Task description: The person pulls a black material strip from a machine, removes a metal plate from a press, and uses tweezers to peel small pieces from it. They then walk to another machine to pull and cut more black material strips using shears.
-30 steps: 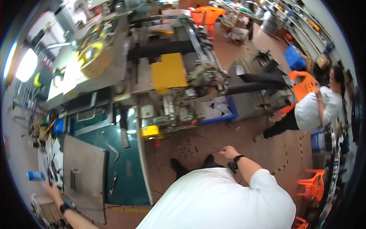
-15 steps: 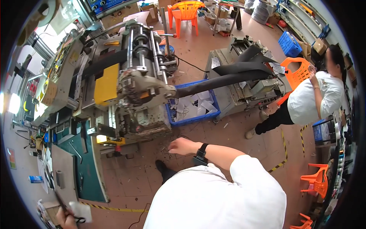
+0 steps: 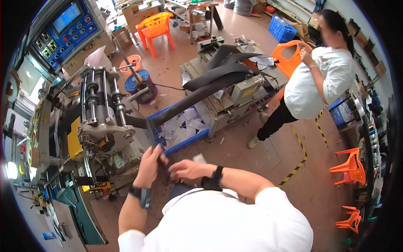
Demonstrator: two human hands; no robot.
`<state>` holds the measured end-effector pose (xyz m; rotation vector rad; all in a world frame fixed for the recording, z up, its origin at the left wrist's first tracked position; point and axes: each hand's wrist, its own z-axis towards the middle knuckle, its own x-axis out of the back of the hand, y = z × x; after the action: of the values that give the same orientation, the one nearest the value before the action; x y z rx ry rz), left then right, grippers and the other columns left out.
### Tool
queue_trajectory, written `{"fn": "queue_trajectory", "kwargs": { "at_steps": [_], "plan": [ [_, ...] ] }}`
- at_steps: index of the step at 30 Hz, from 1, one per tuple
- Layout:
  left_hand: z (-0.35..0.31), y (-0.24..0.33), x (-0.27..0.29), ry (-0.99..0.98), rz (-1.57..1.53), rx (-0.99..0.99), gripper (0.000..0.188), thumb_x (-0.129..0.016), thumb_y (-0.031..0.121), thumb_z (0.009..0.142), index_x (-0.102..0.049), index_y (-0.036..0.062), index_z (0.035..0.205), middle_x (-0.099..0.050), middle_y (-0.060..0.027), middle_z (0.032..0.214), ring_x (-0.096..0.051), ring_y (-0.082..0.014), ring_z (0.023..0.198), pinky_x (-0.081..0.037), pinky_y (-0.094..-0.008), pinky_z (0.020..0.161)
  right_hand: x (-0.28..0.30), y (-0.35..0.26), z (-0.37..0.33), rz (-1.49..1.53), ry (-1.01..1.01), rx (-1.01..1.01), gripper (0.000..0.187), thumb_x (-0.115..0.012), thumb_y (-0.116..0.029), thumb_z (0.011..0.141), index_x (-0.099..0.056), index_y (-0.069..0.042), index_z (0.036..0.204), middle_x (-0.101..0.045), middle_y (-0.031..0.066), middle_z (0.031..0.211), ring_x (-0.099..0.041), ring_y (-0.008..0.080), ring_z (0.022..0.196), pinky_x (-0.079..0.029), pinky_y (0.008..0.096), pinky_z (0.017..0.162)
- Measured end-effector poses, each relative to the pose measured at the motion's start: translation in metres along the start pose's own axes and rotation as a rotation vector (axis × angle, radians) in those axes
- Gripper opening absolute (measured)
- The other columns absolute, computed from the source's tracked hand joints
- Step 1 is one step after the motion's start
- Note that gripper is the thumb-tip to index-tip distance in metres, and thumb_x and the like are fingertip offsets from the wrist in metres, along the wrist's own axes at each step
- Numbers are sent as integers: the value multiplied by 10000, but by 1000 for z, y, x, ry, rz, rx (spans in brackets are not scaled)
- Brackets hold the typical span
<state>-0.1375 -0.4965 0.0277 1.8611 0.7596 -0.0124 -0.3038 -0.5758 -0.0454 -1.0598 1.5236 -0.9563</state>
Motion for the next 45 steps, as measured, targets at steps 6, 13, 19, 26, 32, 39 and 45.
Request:
{"fn": "queue_trajectory", "kwargs": {
  "at_steps": [6,13,19,26,32,39,45],
  "plan": [
    [71,7,-38,-55,-99,98,220,-542,288,1004,-505,80,940,-536,-46,716,-606,-200,695,-506,-316,639,47,-36,-29,311,275,69,270,-548,-210,992,-604,-18,1173,-652,16,957,-632,103,813,-533,259,713],
    [132,-34,-26,-6,-250,193,257,-508,330,1016,-488,78,970,-604,-81,790,-653,-225,839,-535,-347,723,85,-8,23,373,467,35,283,-690,-209,910,-639,-17,1111,-650,1,910,-596,94,771,-485,252,692],
    [178,-52,25,70,-210,266,285,-515,358,1011,-522,73,1001,-655,-89,871,-649,-237,858,-515,-352,768,122,-6,75,259,311,-238,217,-723,-218,881,-672,-27,970,-650,-1,839,-564,86,731,-457,244,670],
    [274,-96,164,731,-63,67,513,-635,280,946,-387,29,1318,-539,-199,1290,-577,-305,1128,-449,-412,965,177,-17,59,390,377,-524,200,-670,-195,911,-619,-12,970,-661,71,793,-664,161,689,-516,264,613],
    [327,-133,228,1067,328,-351,668,-673,209,910,-276,-17,1397,-395,-209,1406,-382,-324,1330,-354,-446,1081,195,-17,57,450,556,-664,210,-680,-133,893,-593,15,1012,-642,70,816,-661,167,690,-532,271,631],
    [345,-57,164,1108,69,-465,350,-648,227,938,-506,3,1167,-592,-137,1111,-599,-214,1011,-509,-358,883,224,-24,60,419,520,-745,196,-705,-99,863,-592,5,985,-626,58,798,-645,148,661,-531,266,607],
    [346,-22,153,857,-341,-350,261,-604,305,973,-578,46,962,-628,-56,865,-627,-140,742,-559,-276,683,239,-40,87,227,320,-707,169,-707,-85,847,-567,-15,910,-614,40,732,-628,131,637,-507,269,614]
  ]
}}
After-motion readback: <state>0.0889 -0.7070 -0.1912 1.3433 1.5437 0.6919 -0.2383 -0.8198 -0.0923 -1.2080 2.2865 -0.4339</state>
